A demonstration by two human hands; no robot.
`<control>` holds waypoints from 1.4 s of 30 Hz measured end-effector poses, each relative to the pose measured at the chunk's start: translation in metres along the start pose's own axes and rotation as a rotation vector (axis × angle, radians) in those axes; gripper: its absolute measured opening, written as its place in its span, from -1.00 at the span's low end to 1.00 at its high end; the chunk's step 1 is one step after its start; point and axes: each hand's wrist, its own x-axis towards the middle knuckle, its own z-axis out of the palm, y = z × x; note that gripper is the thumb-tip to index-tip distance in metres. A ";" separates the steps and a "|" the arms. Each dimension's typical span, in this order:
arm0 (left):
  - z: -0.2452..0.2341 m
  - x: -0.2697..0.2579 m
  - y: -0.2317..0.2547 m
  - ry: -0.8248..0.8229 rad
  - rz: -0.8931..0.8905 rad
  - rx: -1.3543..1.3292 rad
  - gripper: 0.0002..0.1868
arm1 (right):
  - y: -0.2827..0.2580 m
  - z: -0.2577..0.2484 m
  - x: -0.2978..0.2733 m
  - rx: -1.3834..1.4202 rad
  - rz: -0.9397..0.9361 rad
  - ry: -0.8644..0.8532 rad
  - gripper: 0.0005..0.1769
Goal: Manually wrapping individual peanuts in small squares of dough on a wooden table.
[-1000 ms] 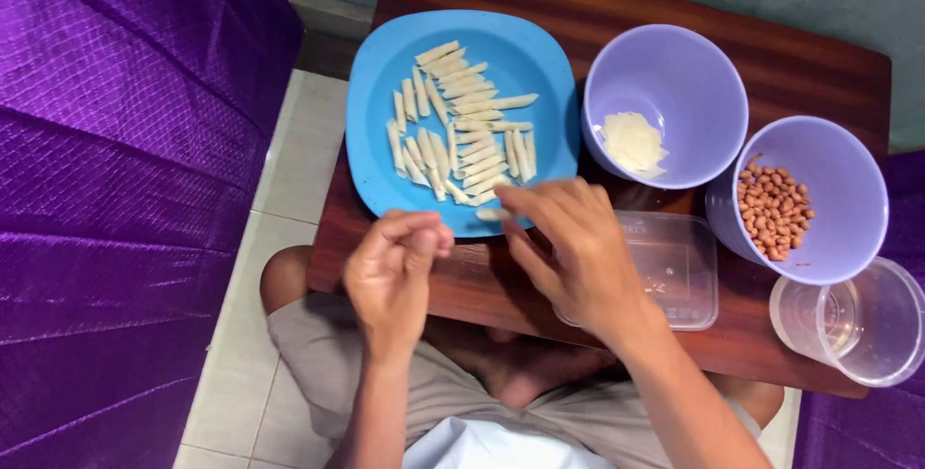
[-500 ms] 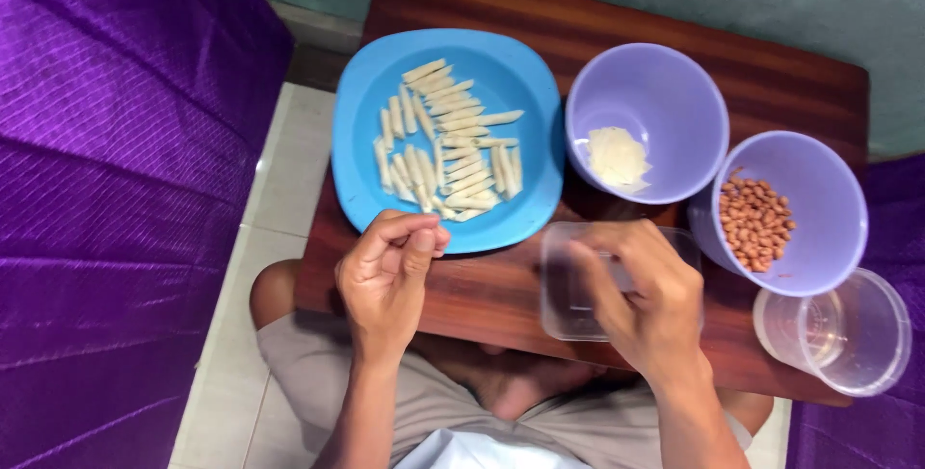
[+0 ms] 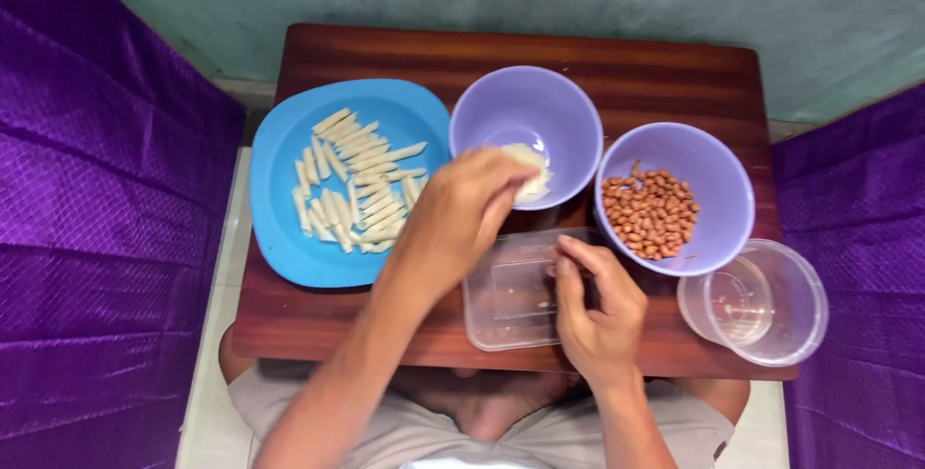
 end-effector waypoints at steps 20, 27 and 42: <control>0.053 0.041 -0.066 -0.349 -0.234 0.506 -0.82 | 0.019 0.004 -0.002 0.092 0.019 0.008 -0.63; 0.049 0.043 -0.059 -0.312 -0.242 0.462 -0.86 | 0.017 0.004 0.000 0.066 -0.008 0.004 -0.64; 0.030 0.053 -0.049 -0.326 -0.286 0.263 -0.88 | 0.013 0.003 0.002 0.066 -0.004 -0.007 -0.67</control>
